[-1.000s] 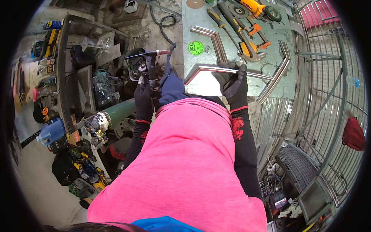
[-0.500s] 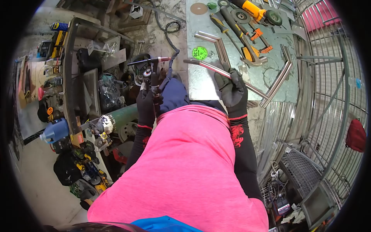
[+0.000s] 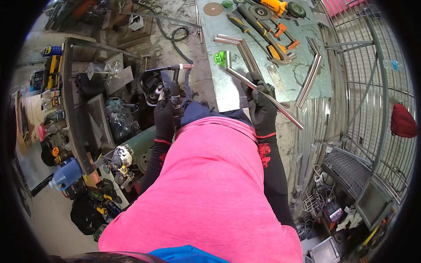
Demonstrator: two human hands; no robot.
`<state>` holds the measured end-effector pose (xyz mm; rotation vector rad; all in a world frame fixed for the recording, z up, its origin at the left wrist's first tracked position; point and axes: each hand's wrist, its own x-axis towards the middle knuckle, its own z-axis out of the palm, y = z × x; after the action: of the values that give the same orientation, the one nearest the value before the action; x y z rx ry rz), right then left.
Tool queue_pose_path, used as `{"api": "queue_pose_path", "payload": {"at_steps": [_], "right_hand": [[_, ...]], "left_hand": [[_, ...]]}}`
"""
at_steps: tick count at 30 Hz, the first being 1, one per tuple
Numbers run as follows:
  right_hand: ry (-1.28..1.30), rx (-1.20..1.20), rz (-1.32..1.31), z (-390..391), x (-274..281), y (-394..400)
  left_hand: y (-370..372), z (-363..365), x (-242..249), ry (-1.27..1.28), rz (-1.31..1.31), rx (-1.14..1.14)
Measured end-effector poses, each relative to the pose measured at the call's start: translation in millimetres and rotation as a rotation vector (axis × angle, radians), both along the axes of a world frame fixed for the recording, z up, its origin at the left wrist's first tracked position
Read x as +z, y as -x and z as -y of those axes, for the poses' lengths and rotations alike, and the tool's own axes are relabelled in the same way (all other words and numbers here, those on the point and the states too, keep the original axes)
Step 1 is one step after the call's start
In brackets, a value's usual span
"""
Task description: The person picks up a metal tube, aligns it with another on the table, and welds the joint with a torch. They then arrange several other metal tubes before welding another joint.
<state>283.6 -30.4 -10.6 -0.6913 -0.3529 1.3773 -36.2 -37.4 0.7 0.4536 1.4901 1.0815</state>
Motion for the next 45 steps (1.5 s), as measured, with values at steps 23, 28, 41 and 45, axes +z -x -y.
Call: {"api": "queue_pose_path", "payload": {"at_steps": [23, 28, 41, 45], "right_hand": [[0.402, 0.318, -0.129, 52.7, 8.9, 34.6], [0.496, 0.338, 0.325, 40.1, 11.6, 29.5], [0.22, 0.046, 2.154, 8.8, -16.0, 66.6], [0.093, 0.151, 2.272, -3.2, -18.6, 59.7]], "left_hand": [[66.0, 3.3, -28.9, -0.182, -0.278, -0.316], [60.0, 0.0, -16.8, -0.155, -0.078, -0.203], [38.7, 2.7, -8.6, -0.002, 0.289, -0.161], [21.4, 11.5, -6.8, 0.031, 0.534, -0.073]]}}
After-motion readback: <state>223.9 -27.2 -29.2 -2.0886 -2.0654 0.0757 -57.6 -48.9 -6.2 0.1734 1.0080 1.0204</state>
